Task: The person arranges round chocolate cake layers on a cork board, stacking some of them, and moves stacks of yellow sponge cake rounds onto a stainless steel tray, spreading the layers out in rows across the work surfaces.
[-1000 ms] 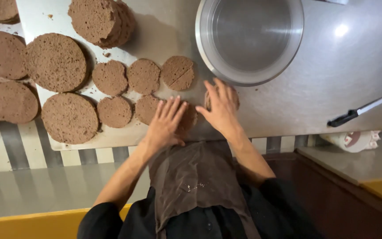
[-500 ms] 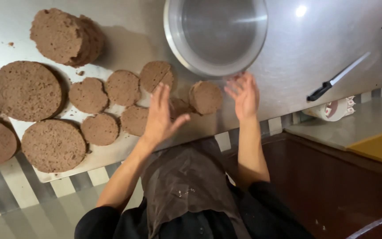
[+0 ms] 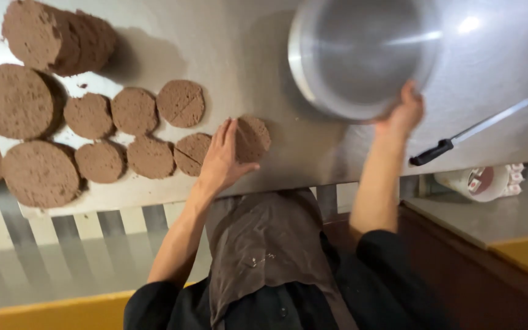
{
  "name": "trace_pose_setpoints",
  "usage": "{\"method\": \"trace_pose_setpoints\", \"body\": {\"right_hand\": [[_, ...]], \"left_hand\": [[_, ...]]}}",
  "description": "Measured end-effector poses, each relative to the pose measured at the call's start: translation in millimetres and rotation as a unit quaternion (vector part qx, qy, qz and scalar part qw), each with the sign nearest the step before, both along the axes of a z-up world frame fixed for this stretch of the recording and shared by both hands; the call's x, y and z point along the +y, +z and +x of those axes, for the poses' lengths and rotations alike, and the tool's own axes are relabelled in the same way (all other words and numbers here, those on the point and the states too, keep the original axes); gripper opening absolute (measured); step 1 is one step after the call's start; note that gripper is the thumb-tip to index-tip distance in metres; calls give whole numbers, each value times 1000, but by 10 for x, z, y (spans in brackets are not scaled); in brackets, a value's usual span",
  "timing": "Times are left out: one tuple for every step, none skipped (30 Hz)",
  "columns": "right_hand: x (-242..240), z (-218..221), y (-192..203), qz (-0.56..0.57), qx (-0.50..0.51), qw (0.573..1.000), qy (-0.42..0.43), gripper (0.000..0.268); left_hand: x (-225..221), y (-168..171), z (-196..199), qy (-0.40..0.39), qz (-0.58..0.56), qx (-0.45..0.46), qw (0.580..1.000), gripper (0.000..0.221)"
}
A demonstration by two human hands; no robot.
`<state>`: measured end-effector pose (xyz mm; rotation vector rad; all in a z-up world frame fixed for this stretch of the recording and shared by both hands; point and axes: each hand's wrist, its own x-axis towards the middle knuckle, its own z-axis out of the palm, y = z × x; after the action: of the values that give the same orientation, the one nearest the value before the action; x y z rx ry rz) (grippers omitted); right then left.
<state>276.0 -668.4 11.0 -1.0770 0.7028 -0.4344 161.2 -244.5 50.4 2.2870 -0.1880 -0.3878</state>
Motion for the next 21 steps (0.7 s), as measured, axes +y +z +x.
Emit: {"method": "trace_pose_setpoints", "body": {"right_hand": [[-218,-29,-10,3,0,1000,9,44],[-436,-57,-11,28,-20,999,17,46],[-658,-104,-13,54,-42,997,20,47],[-690,-136,50,57,-42,997,25,47],[-751,-220,130,38,-54,998,19,47],[-813,-304,210,19,-66,998,13,47],[-786,-336,279,20,-66,998,15,47],[-760,-368,349,27,-62,997,25,45],[-710,-408,401,37,-59,997,34,43],[-725,-406,336,40,-60,997,35,43],[-740,-463,272,37,-29,999,19,45],[-751,-519,204,34,2,999,3,46],[-745,-553,162,35,5,999,0,46],[-726,-591,124,23,-15,1000,1,50],[-700,-556,91,12,-40,999,6,54],[-550,-608,31,13,-41,999,7,54],[-397,-626,-27,66,-4,997,-51,57],[-233,-650,-83,118,34,987,-108,61],[6,-751,-232,118,30,987,-101,61],[245,-849,-384,110,37,993,-33,55],[503,-954,-549,102,44,993,36,54]], "left_hand": [[-96,-19,25,9,3,0,1000,124],[-189,-28,47,4,43,-23,999,130],[-274,-39,80,-5,83,-45,995,136],[-302,-63,96,0,87,-46,995,136],[-347,-92,94,7,111,-30,993,129],[-393,-121,92,14,135,-14,991,122],[-410,-183,52,16,136,-14,990,122],[-428,-243,13,15,130,-18,991,121],[-416,-300,-22,12,126,-22,992,121],[-405,-130,44,13,129,-23,991,121],[-391,41,97,27,100,43,994,125],[-377,207,152,41,71,109,991,129],[-328,203,234,37,72,111,990,129],[-268,203,314,62,60,64,994,127],[-202,206,419,91,48,12,995,125],[-173,9,590,92,49,11,995,125],[-136,-189,748,84,107,-4,991,126],[-82,-383,905,75,166,-18,983,127],[-91,-389,922,83,165,-21,982,127],[-95,-396,947,61,160,-31,985,125],[-75,-401,960,40,156,-39,986,125]]}}
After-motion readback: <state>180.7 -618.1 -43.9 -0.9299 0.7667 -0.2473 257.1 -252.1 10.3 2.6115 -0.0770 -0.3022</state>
